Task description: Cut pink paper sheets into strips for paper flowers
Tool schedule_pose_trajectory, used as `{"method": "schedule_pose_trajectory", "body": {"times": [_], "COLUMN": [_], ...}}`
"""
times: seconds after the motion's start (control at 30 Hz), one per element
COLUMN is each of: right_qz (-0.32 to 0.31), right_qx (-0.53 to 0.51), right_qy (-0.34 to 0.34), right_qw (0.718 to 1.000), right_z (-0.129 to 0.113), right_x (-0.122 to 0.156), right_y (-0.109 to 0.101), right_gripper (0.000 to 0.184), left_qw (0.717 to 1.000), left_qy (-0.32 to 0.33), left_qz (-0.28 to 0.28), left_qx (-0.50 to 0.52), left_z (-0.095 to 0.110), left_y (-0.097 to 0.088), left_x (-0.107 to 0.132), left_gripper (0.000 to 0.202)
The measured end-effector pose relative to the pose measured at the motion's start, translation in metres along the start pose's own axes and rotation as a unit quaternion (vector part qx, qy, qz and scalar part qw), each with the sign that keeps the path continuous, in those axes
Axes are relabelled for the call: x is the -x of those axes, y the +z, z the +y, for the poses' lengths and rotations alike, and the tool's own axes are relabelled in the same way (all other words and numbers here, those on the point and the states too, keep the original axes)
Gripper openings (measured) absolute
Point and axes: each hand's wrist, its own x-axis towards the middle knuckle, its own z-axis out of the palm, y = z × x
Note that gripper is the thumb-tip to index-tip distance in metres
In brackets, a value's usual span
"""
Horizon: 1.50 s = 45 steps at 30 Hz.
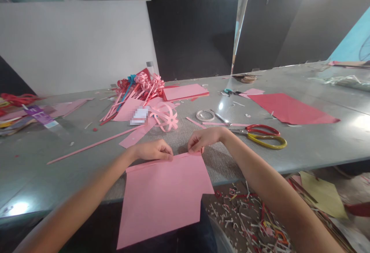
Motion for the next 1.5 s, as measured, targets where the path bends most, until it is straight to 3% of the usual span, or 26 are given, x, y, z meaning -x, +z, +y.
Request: {"method": "schedule_pose_trajectory", "body": {"times": [0.77, 1.5], "right_qz": [0.034, 0.017], "right_qx": [-0.002, -0.031], "right_qy": [0.021, 0.010], "right_qw": [0.999, 0.999], "right_z": [0.007, 0.008], "right_x": [-0.001, 0.000], "right_y": [-0.001, -0.001], "right_gripper": [0.035, 0.036], "left_qw": [1.000, 1.000], "left_qy": [0.000, 0.011], "left_qz": [0.003, 0.006], "left_qx": [0.000, 0.017], "left_z": [-0.008, -0.004], "left_y": [-0.002, 0.000], "left_x": [0.000, 0.003], "left_gripper": [0.020, 0.022]}}
